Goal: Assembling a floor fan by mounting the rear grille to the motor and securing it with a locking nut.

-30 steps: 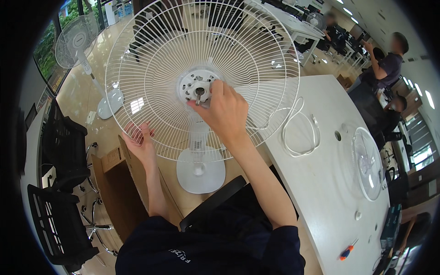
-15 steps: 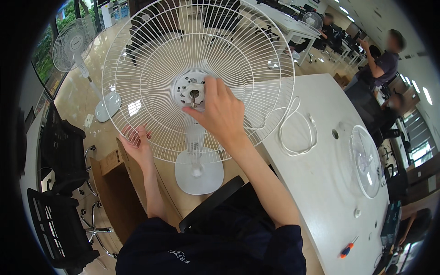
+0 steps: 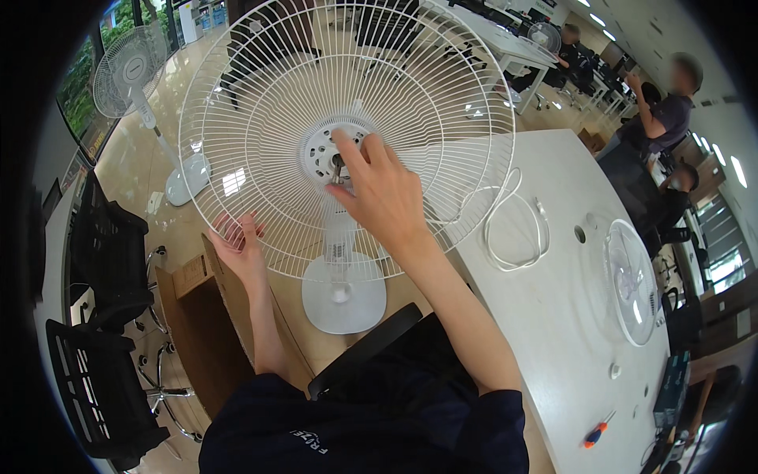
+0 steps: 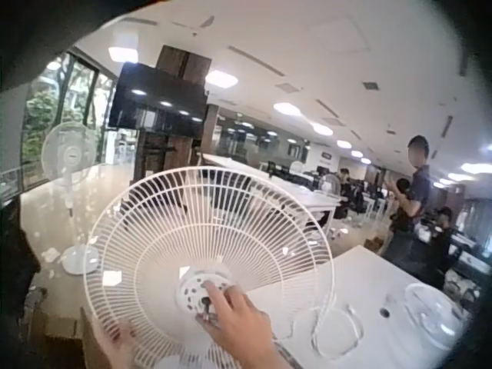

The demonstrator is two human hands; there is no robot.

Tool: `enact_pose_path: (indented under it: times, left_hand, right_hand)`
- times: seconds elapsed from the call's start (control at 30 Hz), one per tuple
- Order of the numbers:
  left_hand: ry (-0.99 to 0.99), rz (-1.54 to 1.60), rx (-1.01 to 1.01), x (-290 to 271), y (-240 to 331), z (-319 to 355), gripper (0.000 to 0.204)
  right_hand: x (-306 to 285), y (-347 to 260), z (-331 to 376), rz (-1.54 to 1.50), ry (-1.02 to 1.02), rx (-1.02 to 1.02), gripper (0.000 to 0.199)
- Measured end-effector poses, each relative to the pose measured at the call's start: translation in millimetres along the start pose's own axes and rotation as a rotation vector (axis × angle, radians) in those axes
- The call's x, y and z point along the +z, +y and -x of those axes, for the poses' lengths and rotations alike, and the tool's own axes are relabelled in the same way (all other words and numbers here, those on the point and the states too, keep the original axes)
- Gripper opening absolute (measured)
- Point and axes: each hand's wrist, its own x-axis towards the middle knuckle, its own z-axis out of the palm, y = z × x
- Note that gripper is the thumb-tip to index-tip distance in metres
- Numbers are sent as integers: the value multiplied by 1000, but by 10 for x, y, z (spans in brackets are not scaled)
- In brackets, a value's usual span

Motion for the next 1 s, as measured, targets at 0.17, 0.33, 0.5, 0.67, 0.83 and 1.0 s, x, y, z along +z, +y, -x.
enact_pose_path:
  times: [0.17,0.33,0.5,0.67,0.83,1.0]
  left_hand:
    - [-30,19,-32,50,11,16,39]
    - [-22,19,-46,40,55,34,38]
    - [-11,6,-39,9,4,9,37]
    - [-26,7,-26,10,-18,15,37]
    - [-18,5,-10,70,45,32,38]
    - [-31,-10,-11,7,12,0,37]
  right_hand:
    - [97,258,-20,60,6,-145,53]
    - [202,73,40,96,10,110,55]
    - [41,12,-9,9,23,80,52]
    - [29,214,-4,0,-29,-166,44]
    - [109,173,18,39,-6,-9,46]
    - [210,71,67,2,82,92,49]
